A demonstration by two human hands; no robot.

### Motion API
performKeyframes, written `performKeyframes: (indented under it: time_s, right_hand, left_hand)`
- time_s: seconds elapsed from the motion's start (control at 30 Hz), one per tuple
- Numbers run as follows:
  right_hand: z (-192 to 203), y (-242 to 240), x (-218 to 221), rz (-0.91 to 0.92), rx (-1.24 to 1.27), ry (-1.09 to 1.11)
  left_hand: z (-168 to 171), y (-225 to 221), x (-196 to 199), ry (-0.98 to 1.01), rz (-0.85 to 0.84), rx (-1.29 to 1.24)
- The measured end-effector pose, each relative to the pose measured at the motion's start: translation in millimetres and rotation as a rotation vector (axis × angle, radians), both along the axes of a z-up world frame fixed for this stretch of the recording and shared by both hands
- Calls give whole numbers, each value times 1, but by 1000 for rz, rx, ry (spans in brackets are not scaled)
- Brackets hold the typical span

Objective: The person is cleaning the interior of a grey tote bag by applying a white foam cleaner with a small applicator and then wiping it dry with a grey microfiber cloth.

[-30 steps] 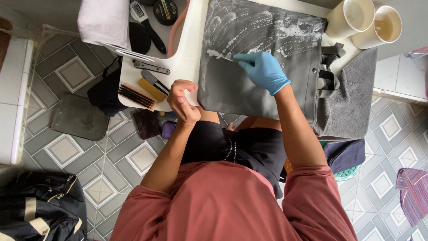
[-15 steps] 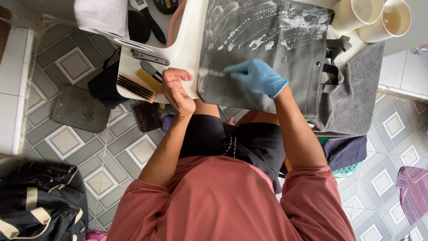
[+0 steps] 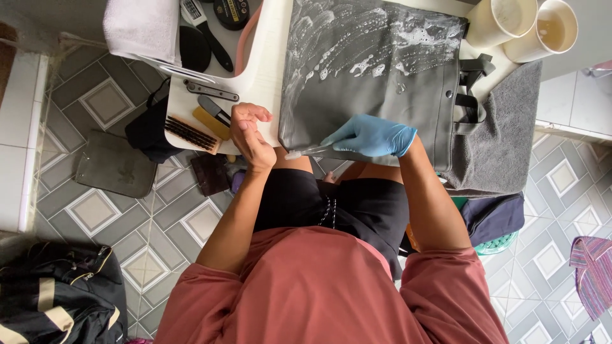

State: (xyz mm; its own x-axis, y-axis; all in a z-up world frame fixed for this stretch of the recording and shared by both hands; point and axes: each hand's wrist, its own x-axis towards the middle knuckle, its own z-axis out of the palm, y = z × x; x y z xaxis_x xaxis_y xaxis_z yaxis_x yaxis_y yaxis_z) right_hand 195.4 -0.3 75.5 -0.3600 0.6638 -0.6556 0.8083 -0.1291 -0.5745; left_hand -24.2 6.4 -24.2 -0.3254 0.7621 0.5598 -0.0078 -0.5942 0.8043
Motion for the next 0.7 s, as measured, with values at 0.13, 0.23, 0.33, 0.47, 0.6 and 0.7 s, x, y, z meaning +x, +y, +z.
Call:
performKeyframes:
  time_s: [0.13, 0.23, 0.33, 0.47, 0.6, 0.7]
  right_hand:
    - [-32, 7, 28, -276, 393, -76]
    - [-29, 0, 25, -292, 421, -136]
    - [-18, -5, 20, -138, 147, -109]
    - [-69, 19, 71, -378, 661, -277]
    - [-47, 27, 125, -491, 1161, -147]
    - [-26, 45, 195, -701, 1338, -402]
  left_hand:
    - [0, 1, 1, 41, 17, -14]
    - [0, 1, 1, 38, 10, -3]
    - [1, 1, 0, 65, 12, 3]
    - [2, 0, -1, 84, -11, -2]
    - [20, -9, 5, 62, -1, -79]
    - [23, -11, 6, 118, 15, -107]
